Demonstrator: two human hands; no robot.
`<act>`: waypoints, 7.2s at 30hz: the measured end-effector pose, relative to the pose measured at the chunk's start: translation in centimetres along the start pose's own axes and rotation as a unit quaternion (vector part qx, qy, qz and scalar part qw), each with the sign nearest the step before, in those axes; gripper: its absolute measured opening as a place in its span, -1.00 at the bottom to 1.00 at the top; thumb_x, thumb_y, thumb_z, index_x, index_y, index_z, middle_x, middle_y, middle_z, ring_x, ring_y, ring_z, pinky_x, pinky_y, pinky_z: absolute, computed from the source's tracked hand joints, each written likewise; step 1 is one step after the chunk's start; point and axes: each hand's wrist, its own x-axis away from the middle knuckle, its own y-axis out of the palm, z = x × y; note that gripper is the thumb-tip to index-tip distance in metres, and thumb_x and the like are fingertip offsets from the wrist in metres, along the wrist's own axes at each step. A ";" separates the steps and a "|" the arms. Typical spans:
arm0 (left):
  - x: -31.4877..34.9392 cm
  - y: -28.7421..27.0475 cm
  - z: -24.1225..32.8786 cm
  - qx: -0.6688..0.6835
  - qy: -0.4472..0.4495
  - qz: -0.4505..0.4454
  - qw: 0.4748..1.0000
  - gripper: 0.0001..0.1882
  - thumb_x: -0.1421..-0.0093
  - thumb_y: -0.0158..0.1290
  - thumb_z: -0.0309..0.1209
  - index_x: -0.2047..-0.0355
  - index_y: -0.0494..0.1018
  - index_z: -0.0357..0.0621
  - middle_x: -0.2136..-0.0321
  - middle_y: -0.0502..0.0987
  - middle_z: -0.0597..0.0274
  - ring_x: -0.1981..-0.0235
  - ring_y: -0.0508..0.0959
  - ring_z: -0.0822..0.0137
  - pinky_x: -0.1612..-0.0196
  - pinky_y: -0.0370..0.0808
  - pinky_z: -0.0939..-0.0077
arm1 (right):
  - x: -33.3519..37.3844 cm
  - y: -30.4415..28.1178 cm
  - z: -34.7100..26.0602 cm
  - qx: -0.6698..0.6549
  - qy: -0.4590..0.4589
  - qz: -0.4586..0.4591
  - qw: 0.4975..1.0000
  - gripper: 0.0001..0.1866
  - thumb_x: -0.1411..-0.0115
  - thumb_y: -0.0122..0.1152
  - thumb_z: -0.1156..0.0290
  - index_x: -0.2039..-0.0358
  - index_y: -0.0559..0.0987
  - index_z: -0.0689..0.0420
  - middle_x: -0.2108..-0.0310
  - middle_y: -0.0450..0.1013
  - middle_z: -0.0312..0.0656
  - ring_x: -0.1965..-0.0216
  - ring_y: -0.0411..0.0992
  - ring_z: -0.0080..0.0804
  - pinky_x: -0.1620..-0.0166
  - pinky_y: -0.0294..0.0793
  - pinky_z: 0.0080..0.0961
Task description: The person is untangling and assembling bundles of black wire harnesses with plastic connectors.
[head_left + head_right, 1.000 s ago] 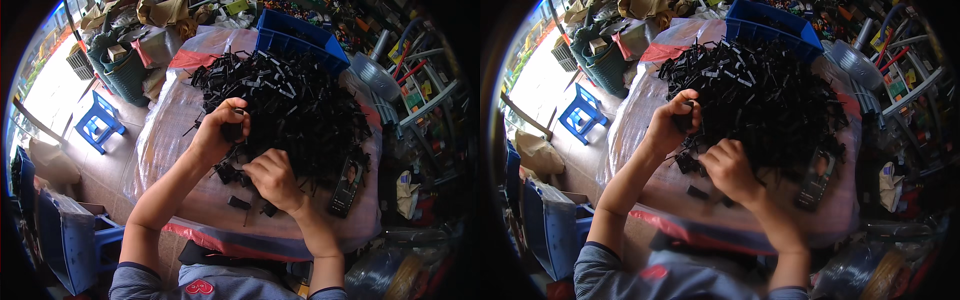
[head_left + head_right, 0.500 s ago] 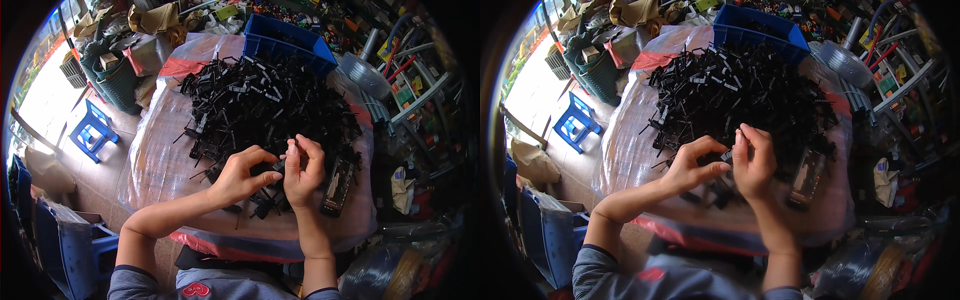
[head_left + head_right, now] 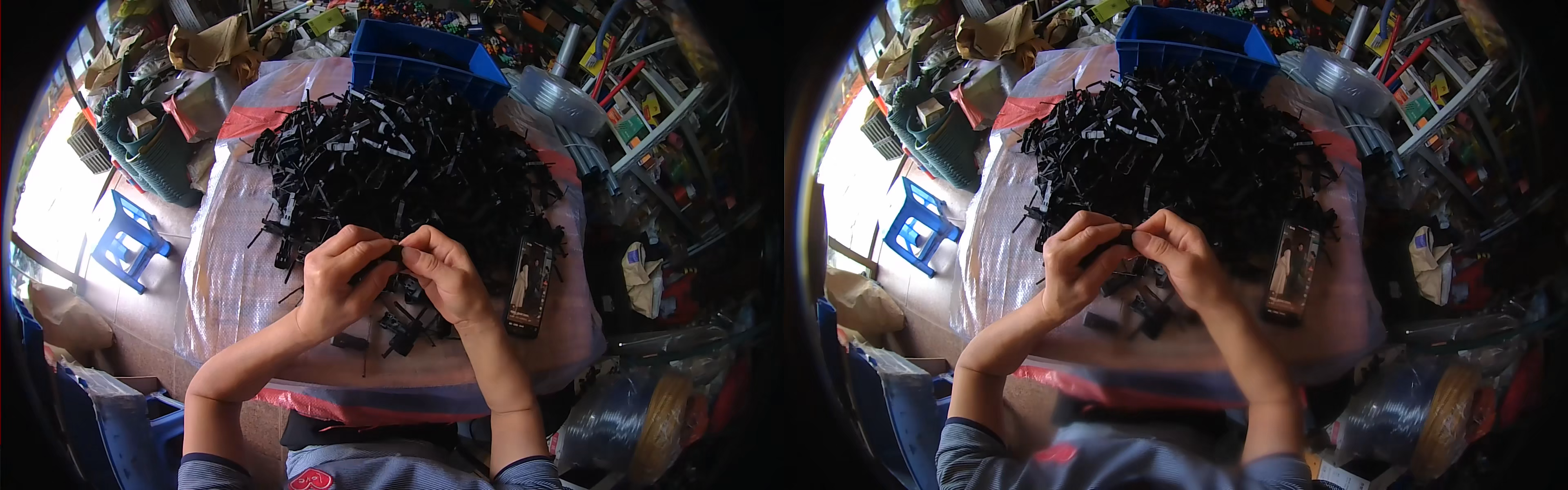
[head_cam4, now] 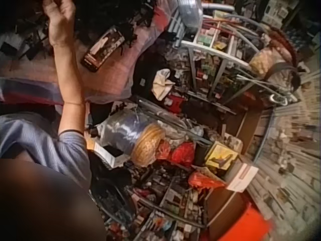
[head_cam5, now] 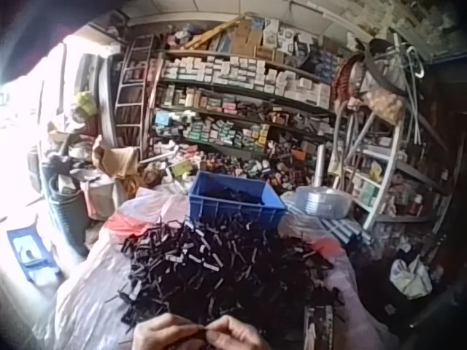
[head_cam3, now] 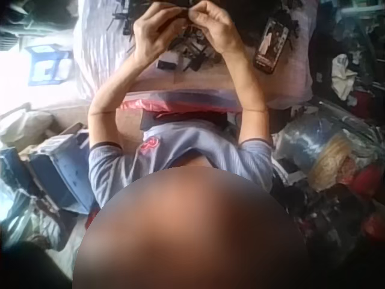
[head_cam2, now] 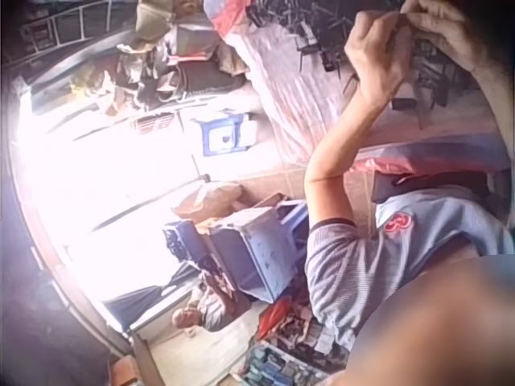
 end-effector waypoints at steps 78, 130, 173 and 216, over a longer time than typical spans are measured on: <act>0.3 0.0 0.4 0.199 -0.321 -0.026 0.925 -0.85 -0.03 0.15 -0.53 0.37 0.45 -0.28 0.45 0.42 0.34 0.41 0.40 0.58 0.32 0.34 0.71 | 0.1 -0.1 -0.5 0.185 -0.147 0.023 0.971 -0.90 -0.16 0.10 0.55 0.29 0.52 0.18 0.17 0.40 -0.18 0.19 0.37 -0.57 0.16 0.42 -0.62; -8.5 -3.9 -3.9 0.443 -0.428 0.116 0.779 -0.92 0.00 0.07 -0.50 0.50 0.37 -0.12 0.44 0.50 0.19 0.50 0.44 0.44 0.45 0.40 0.56 | 6.7 0.5 -0.3 0.800 -0.081 -0.135 0.578 -0.17 0.13 0.26 -0.10 -0.13 0.30 0.01 -0.22 -0.01 0.03 -0.13 0.07 -0.05 -0.14 0.06 -0.07; -0.7 -1.1 -1.3 0.334 -0.373 -0.087 0.861 -0.78 -0.05 0.18 -0.48 0.27 0.46 -0.24 0.52 0.50 0.32 0.50 0.45 0.59 0.39 0.40 0.73 | 0.0 2.4 -0.8 0.255 -0.265 0.178 0.913 -0.74 -0.15 0.14 0.54 0.12 0.43 0.26 0.28 0.49 -0.18 0.24 0.45 -0.55 0.10 0.42 -0.67; 0.7 0.6 -0.5 0.102 -0.239 -0.021 0.965 -0.80 -0.02 0.17 -0.45 0.42 0.44 -0.34 0.44 0.39 0.24 0.45 0.39 0.48 0.40 0.33 0.63 | -0.9 2.6 0.0 0.615 -0.327 0.099 0.710 -0.71 0.15 0.23 0.63 0.33 0.46 0.24 0.47 0.44 -0.11 0.44 0.47 -0.18 0.41 0.46 -0.40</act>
